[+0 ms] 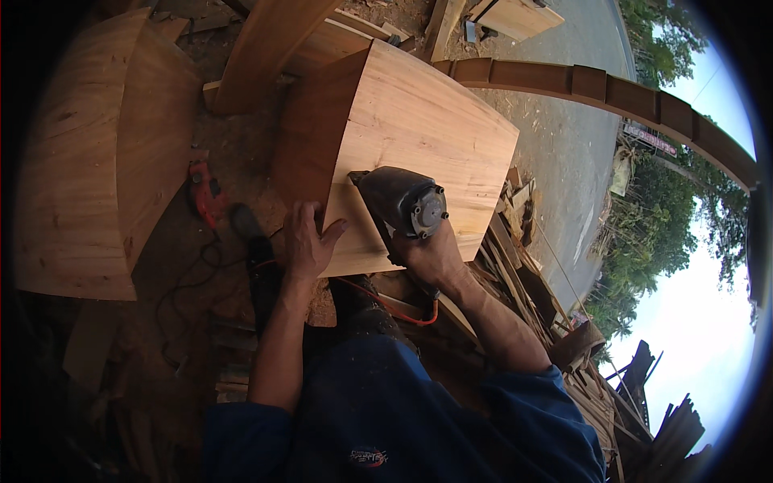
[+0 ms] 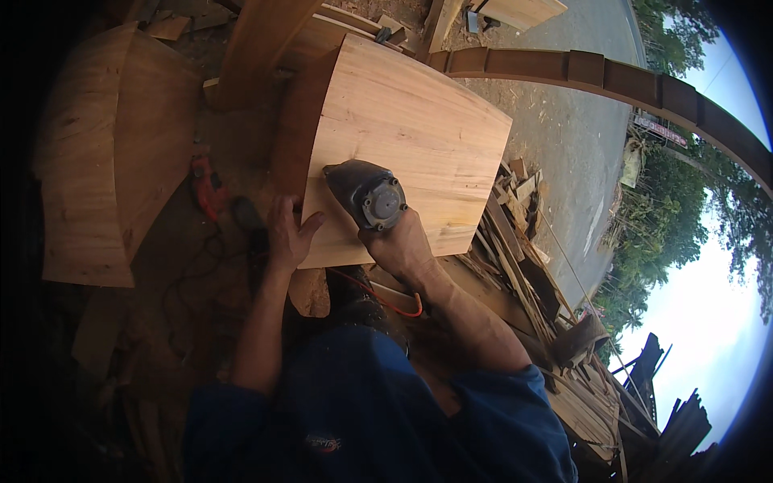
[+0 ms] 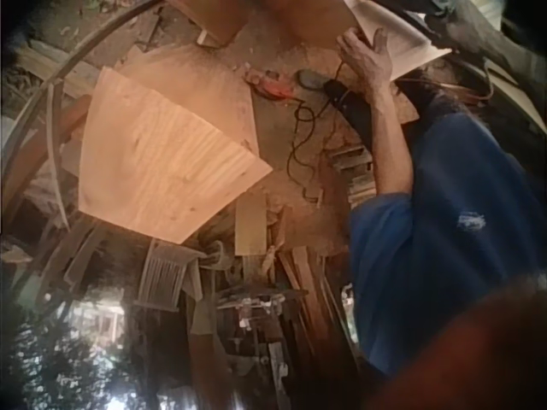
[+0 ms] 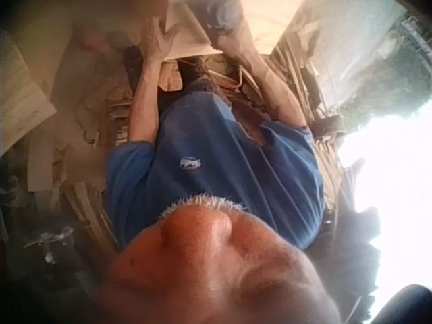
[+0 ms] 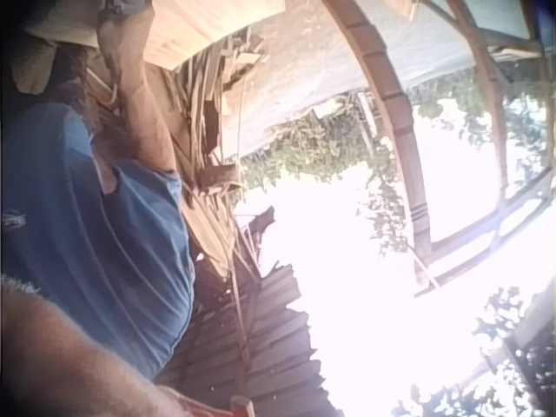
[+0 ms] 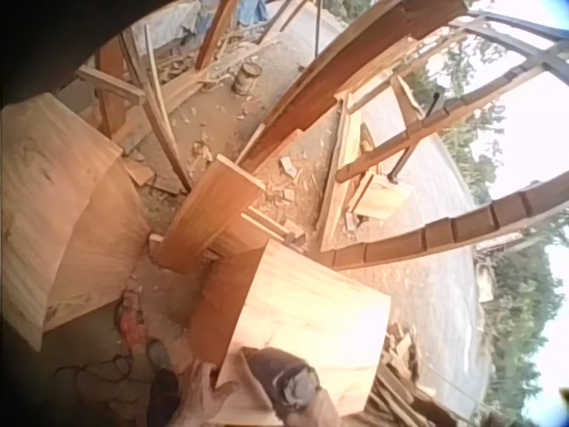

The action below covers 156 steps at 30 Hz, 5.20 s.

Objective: The person assembles a wooden box by positioning a wood panel against a frame and securing it with a pneumatic nail gun, then moves to a second box to repeat the process.

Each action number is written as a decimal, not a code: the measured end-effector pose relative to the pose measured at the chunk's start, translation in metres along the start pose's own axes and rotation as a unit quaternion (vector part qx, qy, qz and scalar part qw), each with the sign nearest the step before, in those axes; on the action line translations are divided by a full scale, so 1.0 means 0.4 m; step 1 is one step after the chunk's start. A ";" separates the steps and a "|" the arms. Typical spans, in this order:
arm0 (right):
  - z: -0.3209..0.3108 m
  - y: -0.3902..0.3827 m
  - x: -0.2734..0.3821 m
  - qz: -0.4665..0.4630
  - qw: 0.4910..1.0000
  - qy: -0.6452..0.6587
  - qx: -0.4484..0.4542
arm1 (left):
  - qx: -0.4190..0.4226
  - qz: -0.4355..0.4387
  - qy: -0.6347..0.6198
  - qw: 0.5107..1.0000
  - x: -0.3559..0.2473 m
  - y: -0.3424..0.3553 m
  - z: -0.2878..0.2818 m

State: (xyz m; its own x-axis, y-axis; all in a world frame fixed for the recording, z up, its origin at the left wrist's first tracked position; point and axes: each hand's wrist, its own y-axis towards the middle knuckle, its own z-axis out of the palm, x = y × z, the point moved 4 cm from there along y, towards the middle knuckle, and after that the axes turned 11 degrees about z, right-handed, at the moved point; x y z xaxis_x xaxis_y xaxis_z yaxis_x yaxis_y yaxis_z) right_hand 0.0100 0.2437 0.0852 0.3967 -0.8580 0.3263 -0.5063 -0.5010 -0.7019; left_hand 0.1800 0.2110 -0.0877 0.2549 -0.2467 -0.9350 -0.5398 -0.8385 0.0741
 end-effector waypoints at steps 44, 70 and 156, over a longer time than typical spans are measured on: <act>0.118 -0.114 -0.101 0.024 0.997 0.065 -0.015 | 0.076 -0.082 -0.106 0.988 0.011 -0.104 -0.034; 0.117 -0.109 -0.058 -0.007 0.992 0.120 -0.025 | 0.058 -0.038 -0.070 0.995 0.020 -0.119 -0.040; 0.289 -0.298 -0.243 -0.007 0.992 0.126 -0.019 | 0.029 -0.155 -0.093 0.983 -0.003 -0.272 -0.047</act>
State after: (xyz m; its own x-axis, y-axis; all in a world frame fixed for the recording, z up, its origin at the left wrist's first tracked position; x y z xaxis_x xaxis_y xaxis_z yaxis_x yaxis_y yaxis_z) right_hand 0.1202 0.3997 0.0640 0.2014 -0.8498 0.4872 -0.5330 -0.5124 -0.6733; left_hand 0.2535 0.2935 -0.0880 0.2653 0.1145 -0.9573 -0.5050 -0.8293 -0.2391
